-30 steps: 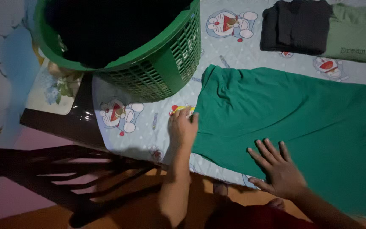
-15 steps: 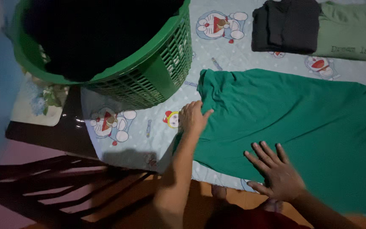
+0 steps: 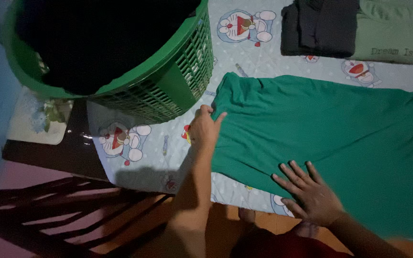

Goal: The person takes a green t-shirt out of a laundry basket, spreads it flat on a table, and begins folding the sleeves and sides by hand.

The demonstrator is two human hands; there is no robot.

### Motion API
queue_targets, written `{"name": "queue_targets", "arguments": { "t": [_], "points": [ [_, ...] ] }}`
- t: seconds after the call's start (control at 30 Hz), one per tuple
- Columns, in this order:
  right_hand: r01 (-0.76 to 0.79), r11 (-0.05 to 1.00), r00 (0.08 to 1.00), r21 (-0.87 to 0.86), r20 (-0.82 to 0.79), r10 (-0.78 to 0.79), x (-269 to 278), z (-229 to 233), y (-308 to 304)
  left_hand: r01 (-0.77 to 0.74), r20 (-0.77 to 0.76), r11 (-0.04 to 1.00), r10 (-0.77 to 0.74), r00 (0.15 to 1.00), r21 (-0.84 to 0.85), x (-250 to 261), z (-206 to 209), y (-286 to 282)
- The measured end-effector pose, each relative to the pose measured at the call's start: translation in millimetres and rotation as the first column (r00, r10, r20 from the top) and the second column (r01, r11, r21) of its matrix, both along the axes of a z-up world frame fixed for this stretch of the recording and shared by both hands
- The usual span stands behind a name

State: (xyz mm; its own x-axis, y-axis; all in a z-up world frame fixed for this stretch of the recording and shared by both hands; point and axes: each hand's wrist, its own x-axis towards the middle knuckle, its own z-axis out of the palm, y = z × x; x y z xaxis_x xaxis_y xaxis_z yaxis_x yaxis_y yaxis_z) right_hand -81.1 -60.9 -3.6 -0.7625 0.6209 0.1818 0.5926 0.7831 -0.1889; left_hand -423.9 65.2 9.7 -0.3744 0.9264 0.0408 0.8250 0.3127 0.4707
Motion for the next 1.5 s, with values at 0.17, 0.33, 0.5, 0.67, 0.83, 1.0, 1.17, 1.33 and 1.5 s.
{"name": "queue_targets", "arguments": {
  "t": [0.17, 0.33, 0.5, 0.67, 0.83, 1.0, 1.17, 1.33, 1.5],
  "points": [
    [0.007, 1.0, 1.0, -0.009, -0.02, -0.007, -1.7, 1.2, -0.7, -0.017, 0.061, 0.995, 0.011, 0.998, 0.098, -13.0, 2.2, -26.7],
    [0.005, 1.0, 1.0, 0.001, 0.024, -0.005, -0.5, -1.0, 1.1, -0.046, 0.14, 0.998, 0.04, 0.989, 0.038, -20.6, 3.9, -76.0],
    [0.009, 1.0, 1.0, -0.012, 0.02, -0.009, -1.6, 1.0, 0.5, -0.051, 0.094, 0.991, 0.04, 0.995, 0.12, -23.9, -1.3, -122.7],
    [0.049, 0.99, 0.996, -0.134, -0.067, -0.059, 0.9, 3.4, -1.9, -0.009, 0.096, 0.952, -0.021, 0.995, 0.304, -24.2, -14.1, -151.1],
    [0.124, 0.969, 0.988, -0.215, -0.062, -0.14, 19.5, 6.0, -20.0, -0.071, 0.2, 0.95, 0.009, 0.98, 0.305, -26.1, -21.3, -154.7],
    [0.264, 0.932, 0.955, -0.248, -0.066, -0.288, 55.5, -5.0, -52.7, -0.058, 0.188, 0.91, -0.023, 0.982, 0.411, -29.0, -28.2, -159.6],
    [0.427, 0.884, 0.887, -0.191, -0.105, -0.451, 82.6, -21.2, -69.6, -0.157, 0.392, 0.856, -0.057, 0.918, 0.493, -31.7, -52.2, -151.7],
    [0.438, 0.889, 0.884, -0.131, -0.117, -0.453, 83.8, -21.8, -72.3, -0.163, 0.246, 0.911, 0.071, 0.967, 0.378, -26.7, -46.3, -146.2],
    [0.571, 0.817, 0.817, -0.077, 0.149, -0.557, 96.9, -43.2, -81.4, -0.043, 0.102, 0.952, 0.012, 0.995, 0.302, -30.6, -15.5, -140.9]
  ]
}}
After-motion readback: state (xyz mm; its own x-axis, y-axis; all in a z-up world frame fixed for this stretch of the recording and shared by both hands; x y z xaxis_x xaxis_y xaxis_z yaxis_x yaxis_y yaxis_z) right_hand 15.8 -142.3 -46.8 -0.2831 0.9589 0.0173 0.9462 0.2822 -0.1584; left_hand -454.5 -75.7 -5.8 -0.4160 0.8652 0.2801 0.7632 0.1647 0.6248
